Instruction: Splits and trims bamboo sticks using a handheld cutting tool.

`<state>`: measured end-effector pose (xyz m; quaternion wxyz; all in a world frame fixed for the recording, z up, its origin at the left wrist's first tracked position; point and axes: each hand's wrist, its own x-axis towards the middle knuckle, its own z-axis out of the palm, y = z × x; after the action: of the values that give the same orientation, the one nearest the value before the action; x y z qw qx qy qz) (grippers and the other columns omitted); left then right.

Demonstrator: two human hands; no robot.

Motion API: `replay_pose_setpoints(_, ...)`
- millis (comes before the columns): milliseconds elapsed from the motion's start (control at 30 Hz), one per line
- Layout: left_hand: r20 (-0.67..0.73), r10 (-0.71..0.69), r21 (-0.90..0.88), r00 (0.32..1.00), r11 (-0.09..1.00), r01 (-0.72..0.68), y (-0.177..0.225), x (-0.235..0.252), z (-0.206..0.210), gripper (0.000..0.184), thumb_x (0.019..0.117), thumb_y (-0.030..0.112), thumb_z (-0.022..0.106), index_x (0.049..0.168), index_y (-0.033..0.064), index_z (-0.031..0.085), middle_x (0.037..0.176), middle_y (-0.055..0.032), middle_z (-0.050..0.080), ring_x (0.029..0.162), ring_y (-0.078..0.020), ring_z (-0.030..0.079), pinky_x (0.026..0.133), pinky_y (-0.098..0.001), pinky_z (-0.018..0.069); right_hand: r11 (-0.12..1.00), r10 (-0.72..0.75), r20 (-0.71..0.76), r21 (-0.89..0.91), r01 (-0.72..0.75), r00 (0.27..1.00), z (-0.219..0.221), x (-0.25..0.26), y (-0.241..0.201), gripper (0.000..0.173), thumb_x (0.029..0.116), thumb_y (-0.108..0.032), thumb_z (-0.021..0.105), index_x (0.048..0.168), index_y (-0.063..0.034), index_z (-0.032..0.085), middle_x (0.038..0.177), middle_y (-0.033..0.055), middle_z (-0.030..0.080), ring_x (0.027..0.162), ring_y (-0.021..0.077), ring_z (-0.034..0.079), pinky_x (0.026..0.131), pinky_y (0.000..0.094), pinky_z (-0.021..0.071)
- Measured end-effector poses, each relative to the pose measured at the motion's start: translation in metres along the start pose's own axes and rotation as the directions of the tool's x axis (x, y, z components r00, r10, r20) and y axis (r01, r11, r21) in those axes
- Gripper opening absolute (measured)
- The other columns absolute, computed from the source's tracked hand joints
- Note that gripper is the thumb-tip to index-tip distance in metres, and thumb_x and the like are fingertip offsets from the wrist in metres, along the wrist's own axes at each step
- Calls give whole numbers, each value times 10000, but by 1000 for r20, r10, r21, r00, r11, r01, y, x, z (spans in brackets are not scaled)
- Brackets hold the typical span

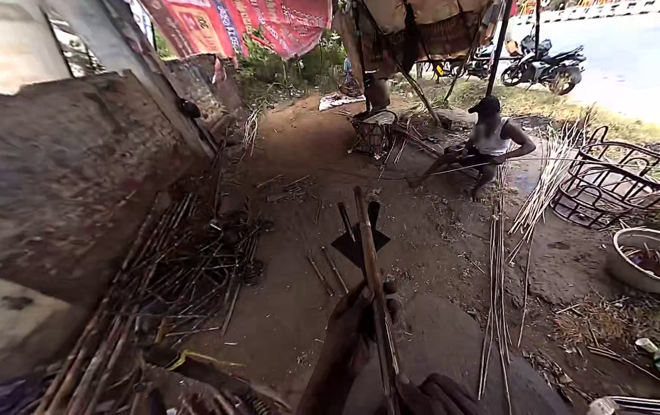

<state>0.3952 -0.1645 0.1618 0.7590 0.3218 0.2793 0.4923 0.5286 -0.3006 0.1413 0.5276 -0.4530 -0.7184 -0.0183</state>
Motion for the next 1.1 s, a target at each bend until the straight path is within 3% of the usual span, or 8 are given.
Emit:
replay_pose_setpoints(133,-385,-183,145,905,956,255,-34,19,-24,365,1083,333,496,1127,1,642,837,-159,697,641,-198,682,566,-320,594,966,251,6,-72,-250,968,15,4,41,449,919,-481,747,1079,-64,706,832,33,710,694,105,675,627,272,590)
replay_pose_setpoints(267,-131,-281,205,951,930,303,-23,-3,-2,563,1111,481,287,1337,42,559,877,-164,697,534,-130,586,460,-233,479,948,294,-61,-108,-299,954,-4,21,49,459,910,-526,735,1022,-82,721,786,7,703,649,63,647,585,238,559)
replay_pose_setpoints(333,-45,-286,182,957,940,289,-18,-2,21,435,1098,420,398,1197,47,597,815,-130,660,534,-111,575,449,-215,469,945,304,-83,-101,-312,949,-9,29,55,474,899,-551,733,1002,-90,712,778,-5,698,647,44,645,575,225,553)
replay_pose_setpoints(533,31,-336,96,941,939,331,-22,32,79,262,1026,328,624,1075,72,604,712,-59,578,466,-62,502,425,-178,454,929,359,-153,-35,-368,921,-35,62,96,371,894,-550,702,883,-185,640,653,-127,582,523,-32,503,448,200,422)
replay_pose_setpoints(700,21,-313,153,950,940,306,-39,69,131,321,1052,385,567,915,96,584,618,-11,518,428,-48,474,401,-171,440,871,408,-39,316,-376,912,-68,90,154,168,887,-400,735,894,-261,642,708,-155,640,545,-18,584,444,171,498)
replay_pose_setpoints(867,-37,-160,245,986,955,164,-108,138,177,423,1060,457,526,1012,47,616,692,-77,620,512,-164,627,492,-338,587,557,489,17,763,-327,872,-76,93,269,147,860,-284,754,815,-278,614,587,-107,556,412,-3,474,369,173,415)
replay_pose_setpoints(1000,47,-239,197,970,954,225,-69,75,125,380,1037,473,557,1105,102,590,729,-52,609,531,-102,579,474,-239,510,877,360,-36,356,-324,932,-65,74,184,314,843,-479,781,956,-230,626,763,-104,645,600,31,615,513,249,555)
replay_pose_setpoints(1100,45,-308,67,950,950,305,-37,28,58,304,1016,312,588,1173,53,613,837,-92,662,637,-108,643,551,-242,554,940,315,-68,159,-302,947,-26,53,103,299,869,-420,775,966,-151,687,806,-55,715,700,22,687,602,237,606)
